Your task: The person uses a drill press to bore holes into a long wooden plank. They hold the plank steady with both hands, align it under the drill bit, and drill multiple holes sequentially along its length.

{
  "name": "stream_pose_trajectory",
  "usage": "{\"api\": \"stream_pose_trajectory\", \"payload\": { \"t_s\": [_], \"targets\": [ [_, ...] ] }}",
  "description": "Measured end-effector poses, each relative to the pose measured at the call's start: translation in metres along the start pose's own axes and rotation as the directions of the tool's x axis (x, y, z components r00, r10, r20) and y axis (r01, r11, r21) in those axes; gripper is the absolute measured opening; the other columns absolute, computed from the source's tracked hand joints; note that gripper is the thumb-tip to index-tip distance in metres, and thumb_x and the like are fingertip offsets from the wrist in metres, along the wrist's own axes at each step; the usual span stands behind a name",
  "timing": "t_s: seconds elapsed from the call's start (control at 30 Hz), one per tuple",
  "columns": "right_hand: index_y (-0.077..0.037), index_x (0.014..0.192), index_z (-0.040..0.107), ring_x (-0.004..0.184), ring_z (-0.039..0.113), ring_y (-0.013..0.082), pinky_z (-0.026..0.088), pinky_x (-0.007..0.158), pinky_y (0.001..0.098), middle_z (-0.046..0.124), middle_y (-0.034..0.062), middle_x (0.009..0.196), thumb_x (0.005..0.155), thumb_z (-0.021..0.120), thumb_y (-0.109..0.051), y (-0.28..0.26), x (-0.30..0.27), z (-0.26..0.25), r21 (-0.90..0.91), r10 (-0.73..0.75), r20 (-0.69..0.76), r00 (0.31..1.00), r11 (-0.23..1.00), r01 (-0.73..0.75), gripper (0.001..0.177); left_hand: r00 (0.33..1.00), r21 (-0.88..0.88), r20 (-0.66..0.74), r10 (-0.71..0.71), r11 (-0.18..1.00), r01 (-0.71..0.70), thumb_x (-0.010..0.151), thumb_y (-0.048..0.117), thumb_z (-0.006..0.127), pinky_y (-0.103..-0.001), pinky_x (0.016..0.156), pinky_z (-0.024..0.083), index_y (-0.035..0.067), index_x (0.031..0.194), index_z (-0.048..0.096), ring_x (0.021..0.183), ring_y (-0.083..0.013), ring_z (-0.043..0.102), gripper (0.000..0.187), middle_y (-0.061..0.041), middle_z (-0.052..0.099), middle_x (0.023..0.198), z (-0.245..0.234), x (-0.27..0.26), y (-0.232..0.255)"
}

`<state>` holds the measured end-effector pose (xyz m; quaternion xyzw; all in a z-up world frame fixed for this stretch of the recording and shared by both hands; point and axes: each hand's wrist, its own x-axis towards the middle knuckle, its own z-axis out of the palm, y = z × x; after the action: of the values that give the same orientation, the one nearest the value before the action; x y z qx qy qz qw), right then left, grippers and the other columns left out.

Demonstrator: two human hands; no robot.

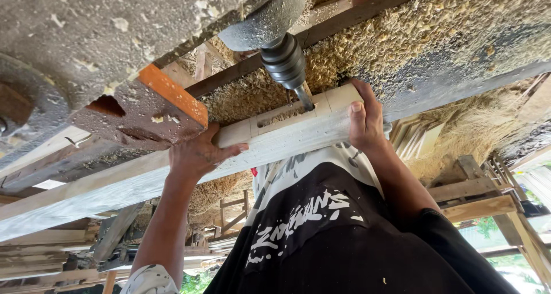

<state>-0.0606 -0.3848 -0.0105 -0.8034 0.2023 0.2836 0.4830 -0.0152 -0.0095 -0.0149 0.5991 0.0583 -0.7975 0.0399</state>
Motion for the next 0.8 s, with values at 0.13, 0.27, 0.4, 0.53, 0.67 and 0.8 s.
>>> {"api": "stream_pose_trajectory", "payload": {
  "t_s": [0.13,0.27,0.4,0.53,0.67,0.8],
  "targets": [
    [0.007,0.14,0.05,0.073,0.053,0.0123,0.044,0.065,0.0324,0.058,0.0076,0.088,0.11,0.032,-0.061,-0.004,0.005,0.001,-0.007,-0.07,0.002,0.998,0.998,0.07,0.076,1.0,-0.003,-0.027,-0.002,1.0,0.002,0.052,0.103,0.037,-0.041,0.083,0.059,0.033,0.16,0.036,0.119,-0.0284,0.068,0.129,-0.007,0.072,0.128,0.002,0.001,-0.002],
    [0.007,0.136,0.053,0.076,0.055,0.0148,0.045,0.068,0.0339,0.059,0.0103,0.087,0.111,0.034,-0.059,-0.01,0.006,-0.001,0.001,-0.048,0.004,0.999,0.999,0.048,0.074,0.99,-0.015,-0.126,0.07,0.997,-0.072,0.054,0.105,0.041,-0.046,0.087,0.058,0.029,0.157,0.039,0.128,-0.0364,0.058,0.128,-0.017,0.062,0.138,0.003,0.004,-0.004],
    [0.007,0.137,0.051,0.084,0.059,0.0148,0.048,0.074,0.0334,0.062,0.0107,0.096,0.115,0.034,-0.058,-0.011,0.008,-0.002,0.016,-0.11,0.016,0.994,0.994,0.11,0.07,0.998,0.01,-0.045,0.045,0.999,-0.045,0.056,0.105,0.037,-0.055,0.105,0.049,0.023,0.138,0.06,0.138,-0.034,0.054,0.119,-0.016,0.06,0.144,0.014,0.006,-0.013],
    [0.007,0.137,0.05,0.072,0.05,0.0106,0.04,0.064,0.0304,0.054,0.0047,0.081,0.113,0.036,-0.057,-0.008,0.01,0.0,0.041,-0.083,0.002,0.997,0.996,0.082,0.07,0.99,-0.027,-0.082,0.117,0.992,-0.12,0.062,0.107,0.038,-0.061,0.113,0.032,0.023,0.162,0.033,0.149,-0.0383,0.034,0.131,-0.011,0.062,0.143,0.013,0.015,-0.012],
    [0.007,0.137,0.051,0.056,0.038,0.006,0.029,0.052,0.0275,0.045,-0.0018,0.068,0.11,0.034,-0.057,-0.003,0.011,0.0,0.048,-0.063,0.009,0.998,0.997,0.063,0.071,0.987,-0.069,0.161,-0.001,0.998,0.012,0.057,0.101,0.03,-0.064,0.123,0.024,0.024,0.112,0.082,0.143,-0.0358,0.047,0.108,-0.009,0.064,0.141,0.008,0.01,-0.009],
    [0.006,0.139,0.05,0.057,0.039,0.0063,0.031,0.052,0.0277,0.047,-0.0018,0.071,0.111,0.034,-0.056,-0.007,0.014,0.0,0.049,-0.086,0.008,0.996,0.995,0.086,0.07,0.983,-0.079,0.182,-0.019,0.996,0.034,0.059,0.104,0.033,-0.059,0.12,0.034,0.014,0.111,0.081,0.138,-0.036,0.055,0.114,-0.014,0.071,0.135,0.006,0.006,-0.011]
  ]
}}
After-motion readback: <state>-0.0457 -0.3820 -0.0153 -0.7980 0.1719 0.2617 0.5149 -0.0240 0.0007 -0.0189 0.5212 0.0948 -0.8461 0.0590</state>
